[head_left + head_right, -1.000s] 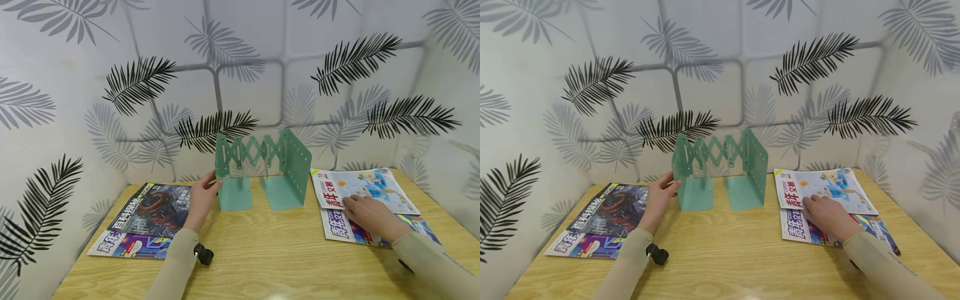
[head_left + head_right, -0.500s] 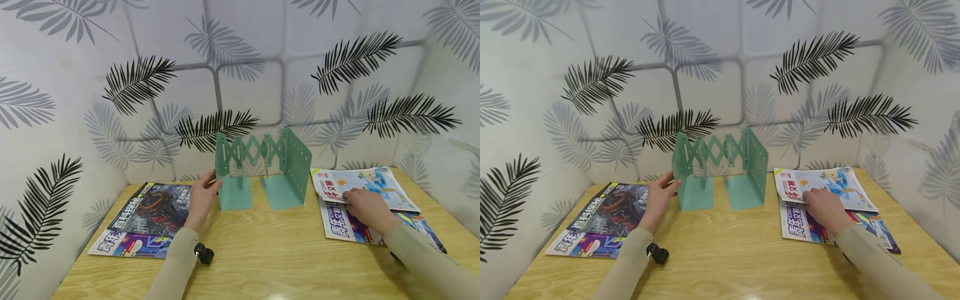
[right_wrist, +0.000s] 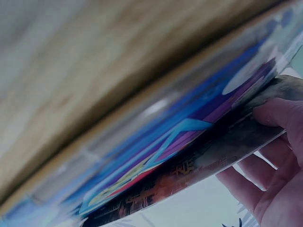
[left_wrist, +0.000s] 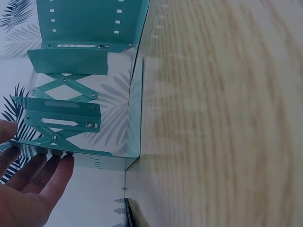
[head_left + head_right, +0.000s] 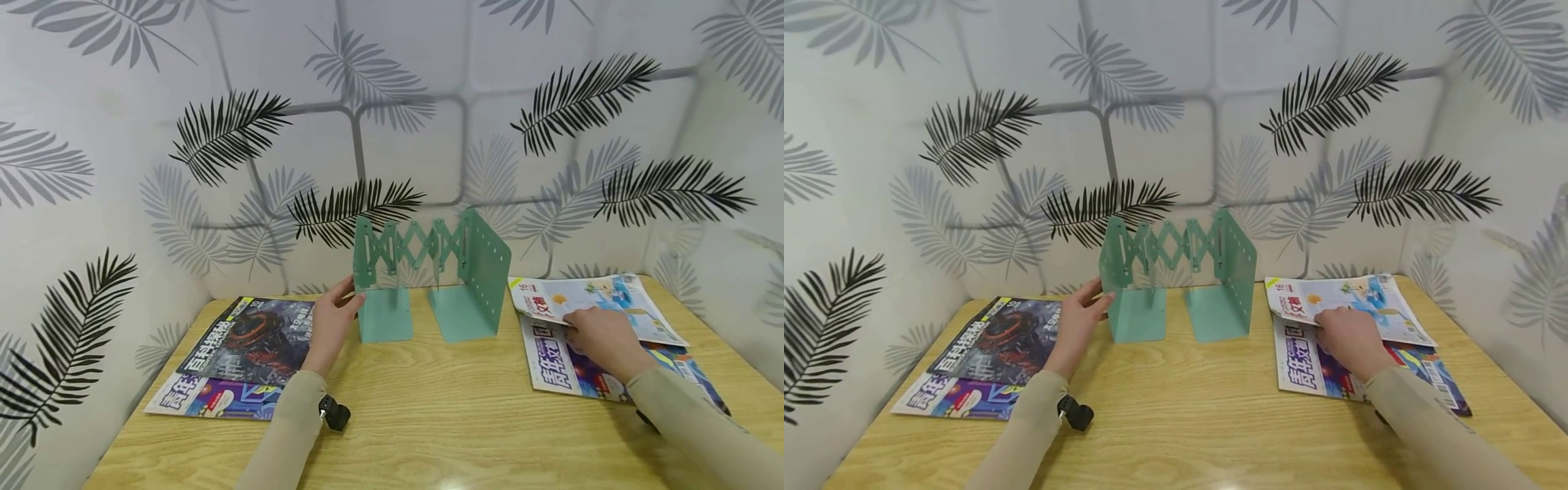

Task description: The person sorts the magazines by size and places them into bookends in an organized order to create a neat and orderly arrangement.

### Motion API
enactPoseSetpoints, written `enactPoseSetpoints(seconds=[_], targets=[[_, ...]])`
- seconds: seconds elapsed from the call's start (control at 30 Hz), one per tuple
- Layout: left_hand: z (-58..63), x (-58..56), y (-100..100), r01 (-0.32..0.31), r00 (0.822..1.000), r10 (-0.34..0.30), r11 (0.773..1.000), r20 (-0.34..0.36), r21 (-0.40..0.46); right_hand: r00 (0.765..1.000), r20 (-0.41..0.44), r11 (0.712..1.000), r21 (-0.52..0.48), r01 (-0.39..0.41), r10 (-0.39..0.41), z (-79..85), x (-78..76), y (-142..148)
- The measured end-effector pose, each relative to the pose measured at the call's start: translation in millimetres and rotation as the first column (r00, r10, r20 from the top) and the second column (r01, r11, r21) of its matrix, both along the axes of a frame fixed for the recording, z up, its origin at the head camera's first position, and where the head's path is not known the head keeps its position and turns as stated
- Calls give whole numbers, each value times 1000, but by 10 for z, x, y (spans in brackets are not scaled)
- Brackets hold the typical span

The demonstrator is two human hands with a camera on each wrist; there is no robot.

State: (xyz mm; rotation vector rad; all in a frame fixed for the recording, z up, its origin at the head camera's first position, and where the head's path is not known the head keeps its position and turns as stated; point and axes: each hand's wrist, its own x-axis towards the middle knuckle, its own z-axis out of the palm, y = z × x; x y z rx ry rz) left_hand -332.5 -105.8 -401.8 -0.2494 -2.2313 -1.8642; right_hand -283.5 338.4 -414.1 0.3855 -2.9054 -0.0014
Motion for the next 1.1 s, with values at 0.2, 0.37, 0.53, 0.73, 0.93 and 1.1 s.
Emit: enactPoseSetpoints(seconds=[0.2, 0.37, 0.53, 0.73, 0.93, 1.1], targets=[[7, 15, 9, 6, 1000, -6, 1000, -1, 0, 999, -32, 999, -33, -2, 1, -18, -15, 33], [5, 5, 13, 5, 1000, -5, 1000, 1, 4, 999, -51, 998, -65, -10, 6, -24, -26, 63], [-6, -6, 13, 3, 1000, -3, 1000, 1, 7, 997, -80, 994, -106, -28, 19, -13, -18, 95], [-7, 0, 17, -3, 1000, 3, 1000, -6, -6, 995, -100, 989, -146, -31, 17, 59, 39, 107], [-4, 6, 17, -8, 1000, 8, 1000, -10, -12, 994, -104, 983, -184, 4, -23, 106, 94, 117], [1, 13, 14, -6, 1000, 6, 1000, -15, -1, 990, -132, 975, -220, 24, -54, 120, 115, 138]])
